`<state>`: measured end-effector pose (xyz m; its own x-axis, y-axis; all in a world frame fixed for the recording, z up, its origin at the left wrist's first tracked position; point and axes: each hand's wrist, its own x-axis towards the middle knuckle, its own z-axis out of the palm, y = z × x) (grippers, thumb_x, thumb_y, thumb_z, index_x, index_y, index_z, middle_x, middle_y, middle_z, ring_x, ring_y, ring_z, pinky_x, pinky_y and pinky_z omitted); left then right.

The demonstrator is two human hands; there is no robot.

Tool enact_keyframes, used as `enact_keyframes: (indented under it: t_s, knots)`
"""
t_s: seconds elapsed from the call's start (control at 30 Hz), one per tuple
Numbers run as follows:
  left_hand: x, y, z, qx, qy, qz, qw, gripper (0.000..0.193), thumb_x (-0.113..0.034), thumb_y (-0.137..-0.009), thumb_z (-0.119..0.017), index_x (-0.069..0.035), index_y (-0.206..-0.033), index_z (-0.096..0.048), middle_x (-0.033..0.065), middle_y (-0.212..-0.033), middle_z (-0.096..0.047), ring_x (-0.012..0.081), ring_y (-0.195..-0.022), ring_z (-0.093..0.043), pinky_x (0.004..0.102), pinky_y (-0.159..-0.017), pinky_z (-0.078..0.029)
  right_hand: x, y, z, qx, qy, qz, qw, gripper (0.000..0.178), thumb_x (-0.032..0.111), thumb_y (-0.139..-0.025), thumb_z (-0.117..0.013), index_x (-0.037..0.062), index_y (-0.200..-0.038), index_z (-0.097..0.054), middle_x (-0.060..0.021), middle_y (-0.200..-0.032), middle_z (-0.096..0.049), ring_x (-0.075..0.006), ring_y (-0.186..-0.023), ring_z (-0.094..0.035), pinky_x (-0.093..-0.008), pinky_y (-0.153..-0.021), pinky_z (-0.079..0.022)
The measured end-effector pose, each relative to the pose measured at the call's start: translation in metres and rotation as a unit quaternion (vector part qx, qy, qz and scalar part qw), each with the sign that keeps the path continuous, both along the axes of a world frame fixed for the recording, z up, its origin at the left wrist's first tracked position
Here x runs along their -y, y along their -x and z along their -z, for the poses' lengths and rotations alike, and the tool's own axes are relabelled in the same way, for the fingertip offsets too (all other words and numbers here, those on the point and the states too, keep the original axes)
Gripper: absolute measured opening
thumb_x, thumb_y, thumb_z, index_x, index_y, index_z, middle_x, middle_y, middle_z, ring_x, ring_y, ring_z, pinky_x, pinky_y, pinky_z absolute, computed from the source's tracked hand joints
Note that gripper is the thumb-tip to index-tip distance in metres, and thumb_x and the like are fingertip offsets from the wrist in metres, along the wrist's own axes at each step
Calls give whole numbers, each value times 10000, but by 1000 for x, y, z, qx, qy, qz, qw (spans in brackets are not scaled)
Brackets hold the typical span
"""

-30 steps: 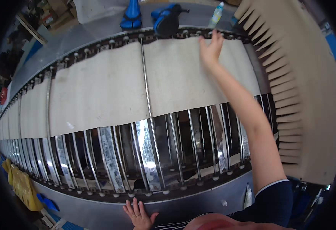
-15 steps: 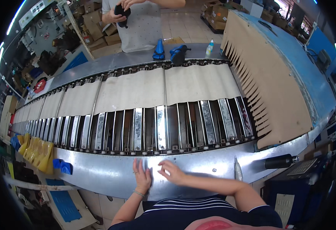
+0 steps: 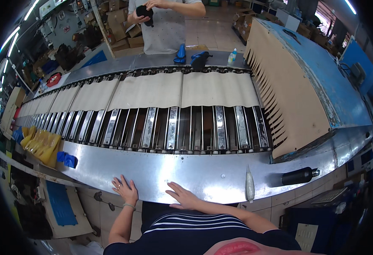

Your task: Applying adhesive and cleaning shoe components on a conveyor belt in a factory setting.

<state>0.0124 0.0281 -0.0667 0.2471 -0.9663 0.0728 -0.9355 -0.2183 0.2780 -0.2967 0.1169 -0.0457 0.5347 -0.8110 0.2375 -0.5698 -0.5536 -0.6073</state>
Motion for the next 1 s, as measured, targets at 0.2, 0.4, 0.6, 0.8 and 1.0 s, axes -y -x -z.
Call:
enact_keyframes:
  t_s: [0.2, 0.4, 0.6, 0.8, 1.0]
  knots:
    - [-1, 6, -10, 31, -43, -13, 999, 668, -402, -994, -499, -61, -1544, -338, 311, -1615, -155, 498, -1511, -50, 664, -1181, -19, 2, 0, -12, -82, -10, -84, 993, 902, 485, -914, -645, 49, -1581, -222, -232, -1656, -110, -372, -1543, -98, -491, -1252, -133]
    - [2, 6, -7, 64, -46, -5, 997, 654, -424, -1021, -443, -73, -1556, -310, 308, -1617, -152, 502, -1503, -74, 657, -1183, -39, -1, -4, -25, -182, 9, -59, 982, 953, 383, -861, -704, 40, -1589, -193, -217, -1659, -125, -359, -1546, -109, -488, -1246, -154]
    - [2, 9, -8, 49, -48, -2, 998, 664, -409, -1012, -462, -61, -1557, -309, 319, -1615, -144, 512, -1499, -66, 650, -1186, -22, 1, -1, -19, -161, 24, -58, 985, 934, 363, -860, -705, 41, -1586, -213, -211, -1658, -142, -359, -1541, -132, -512, -1235, -165]
    - [-4, 12, -13, 40, -50, -4, 998, 663, -409, -1018, -461, -70, -1565, -301, 319, -1617, -135, 516, -1499, -64, 654, -1183, -37, 6, 0, -24, -183, 4, -73, 980, 942, 350, -842, -710, 39, -1584, -221, -209, -1654, -159, -364, -1537, -147, -536, -1220, -181]
    - [-4, 10, -4, 31, -19, 2, 999, 656, -412, -1007, -497, -99, -1558, -329, 289, -1624, -159, 501, -1502, -85, 654, -1183, -62, 4, 0, -19, -195, 16, -74, 978, 945, 390, -853, -697, 48, -1589, -213, -221, -1653, -151, -381, -1537, -137, -566, -1208, -185]
